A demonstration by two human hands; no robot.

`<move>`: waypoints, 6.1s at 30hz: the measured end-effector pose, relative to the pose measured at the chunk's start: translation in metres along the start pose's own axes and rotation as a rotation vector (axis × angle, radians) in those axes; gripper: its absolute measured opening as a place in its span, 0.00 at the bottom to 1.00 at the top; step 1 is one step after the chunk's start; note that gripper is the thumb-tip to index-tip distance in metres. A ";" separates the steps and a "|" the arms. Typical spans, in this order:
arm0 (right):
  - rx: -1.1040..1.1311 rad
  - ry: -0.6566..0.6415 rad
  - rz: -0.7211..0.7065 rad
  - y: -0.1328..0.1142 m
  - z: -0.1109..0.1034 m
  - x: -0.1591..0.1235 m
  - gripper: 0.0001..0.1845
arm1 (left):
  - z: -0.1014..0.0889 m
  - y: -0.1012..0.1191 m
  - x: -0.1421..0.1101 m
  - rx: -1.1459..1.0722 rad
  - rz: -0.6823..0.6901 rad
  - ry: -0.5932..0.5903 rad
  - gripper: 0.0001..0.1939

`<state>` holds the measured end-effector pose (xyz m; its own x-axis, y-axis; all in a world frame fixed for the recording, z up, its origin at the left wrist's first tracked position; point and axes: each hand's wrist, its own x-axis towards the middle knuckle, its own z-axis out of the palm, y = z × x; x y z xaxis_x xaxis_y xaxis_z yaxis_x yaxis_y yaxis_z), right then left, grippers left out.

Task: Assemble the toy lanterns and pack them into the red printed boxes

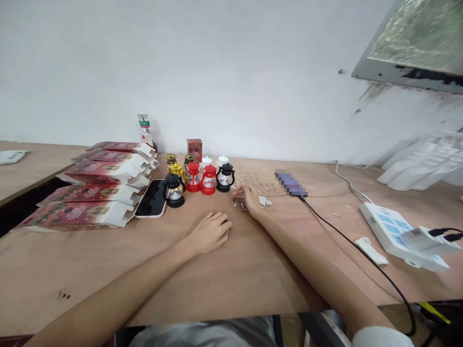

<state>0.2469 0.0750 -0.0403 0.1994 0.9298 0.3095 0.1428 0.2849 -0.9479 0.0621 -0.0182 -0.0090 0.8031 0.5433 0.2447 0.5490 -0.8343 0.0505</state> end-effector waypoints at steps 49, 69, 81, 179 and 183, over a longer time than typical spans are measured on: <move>-0.905 -0.378 -0.650 -0.018 -0.028 -0.016 0.12 | -0.001 0.001 -0.001 -0.022 -0.010 0.046 0.14; -1.160 -0.025 -0.742 -0.014 -0.068 -0.063 0.10 | 0.002 -0.001 -0.001 -0.034 -0.006 0.002 0.08; -1.198 -0.063 -0.810 -0.014 -0.061 -0.058 0.10 | 0.001 -0.001 -0.002 -0.033 -0.018 -0.012 0.09; -1.005 -0.149 -0.775 -0.022 -0.053 -0.053 0.05 | -0.001 -0.001 -0.001 -0.005 -0.012 -0.026 0.09; -1.010 -0.152 -0.797 -0.020 -0.053 -0.052 0.07 | 0.000 -0.001 -0.001 -0.003 -0.005 -0.013 0.09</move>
<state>0.2848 0.0086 -0.0332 -0.3806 0.6219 0.6844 0.8479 0.5301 -0.0102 0.0612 -0.0176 -0.0095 0.8034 0.5485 0.2315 0.5523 -0.8319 0.0544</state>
